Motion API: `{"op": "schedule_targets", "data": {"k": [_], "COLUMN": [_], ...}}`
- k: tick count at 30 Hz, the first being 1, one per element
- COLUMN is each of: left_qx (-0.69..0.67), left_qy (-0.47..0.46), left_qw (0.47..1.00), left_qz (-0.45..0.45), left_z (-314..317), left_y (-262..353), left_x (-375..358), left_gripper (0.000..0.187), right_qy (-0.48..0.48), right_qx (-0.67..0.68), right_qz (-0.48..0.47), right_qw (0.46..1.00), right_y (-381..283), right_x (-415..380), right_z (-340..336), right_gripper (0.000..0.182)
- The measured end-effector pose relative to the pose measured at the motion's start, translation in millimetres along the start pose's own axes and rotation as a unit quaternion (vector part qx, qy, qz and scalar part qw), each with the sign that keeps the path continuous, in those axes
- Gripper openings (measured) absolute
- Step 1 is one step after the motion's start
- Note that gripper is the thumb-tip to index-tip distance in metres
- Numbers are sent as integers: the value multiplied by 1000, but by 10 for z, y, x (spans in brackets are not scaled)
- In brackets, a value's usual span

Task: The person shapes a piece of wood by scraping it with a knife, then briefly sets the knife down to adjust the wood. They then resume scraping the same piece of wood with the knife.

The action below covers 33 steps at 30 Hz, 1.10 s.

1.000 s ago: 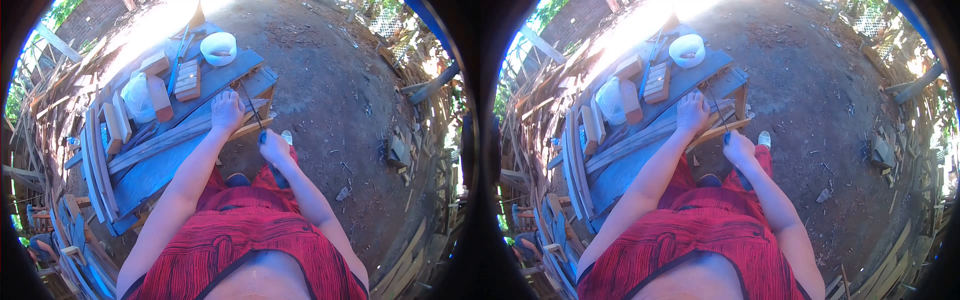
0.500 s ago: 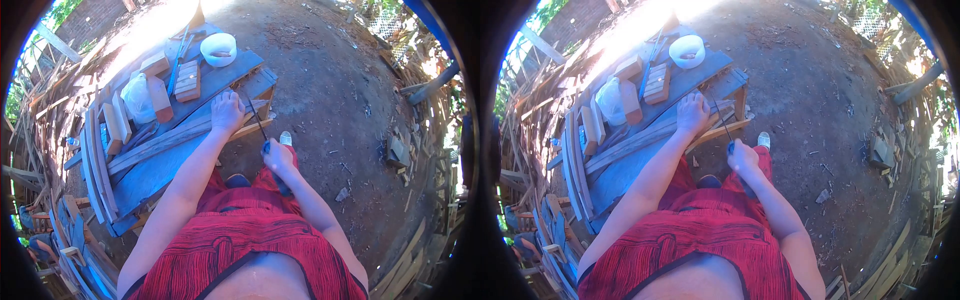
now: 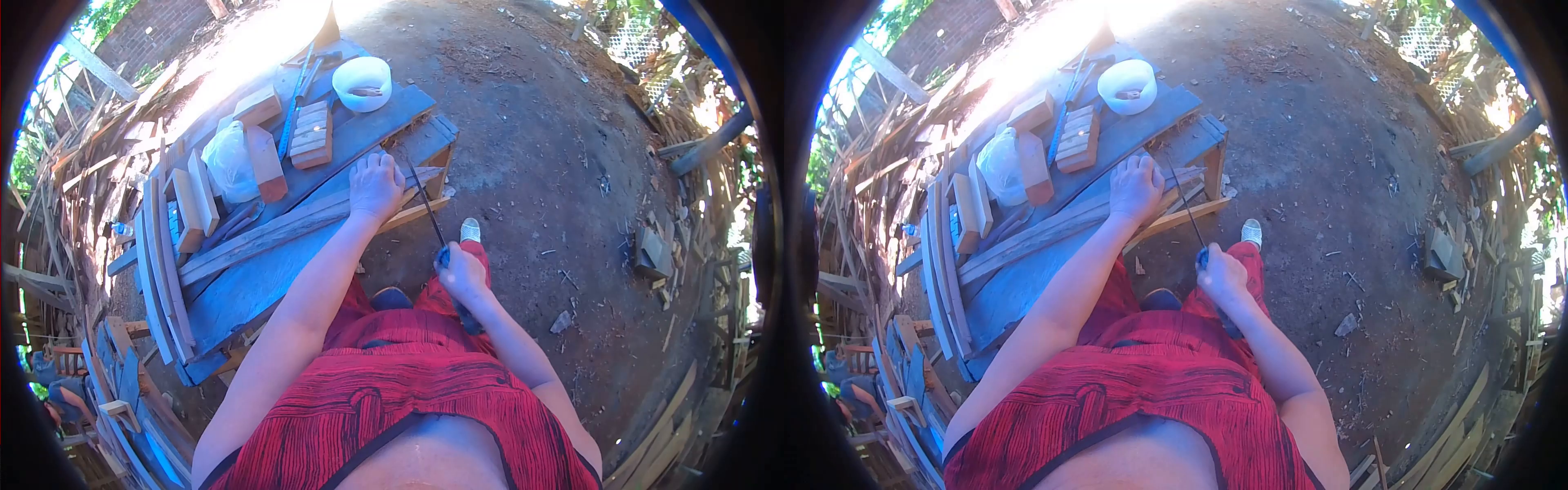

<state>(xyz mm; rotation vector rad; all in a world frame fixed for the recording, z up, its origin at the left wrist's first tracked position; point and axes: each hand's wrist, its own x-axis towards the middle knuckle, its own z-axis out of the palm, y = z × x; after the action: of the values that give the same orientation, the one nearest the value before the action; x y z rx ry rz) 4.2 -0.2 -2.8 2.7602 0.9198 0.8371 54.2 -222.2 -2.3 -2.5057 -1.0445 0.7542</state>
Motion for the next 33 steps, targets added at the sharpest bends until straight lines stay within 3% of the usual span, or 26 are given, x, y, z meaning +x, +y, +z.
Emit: {"op": "schedule_targets", "data": {"k": [5,16,23,25,33], "left_qx": [-7,-13,-6,-9,-16], "left_qy": [0,12,-3,2,-6], "left_qw": [1000,1000,1000,1000,1000], "left_qz": [-1,1,-2,-1,-12], "left_z": [-16,-3,-9,-16,-18], "left_y": [1,-2,-3,7,11], "left_x": [9,9,10,11,7], "left_gripper": [15,14,14,14,15], "right_qy": [60,7,50,54,19], "right_qx": [-4,4,11,15,15], "right_qz": [-44,-7,-39,-11,-5], "right_qw": [997,1000,998,998,1000], "right_y": [-102,52,-137,-167,72], "right_x": [504,-28,518,551,5], "right_z": [65,23,48,65,93], "right_gripper": [29,30,29,32,31]}}
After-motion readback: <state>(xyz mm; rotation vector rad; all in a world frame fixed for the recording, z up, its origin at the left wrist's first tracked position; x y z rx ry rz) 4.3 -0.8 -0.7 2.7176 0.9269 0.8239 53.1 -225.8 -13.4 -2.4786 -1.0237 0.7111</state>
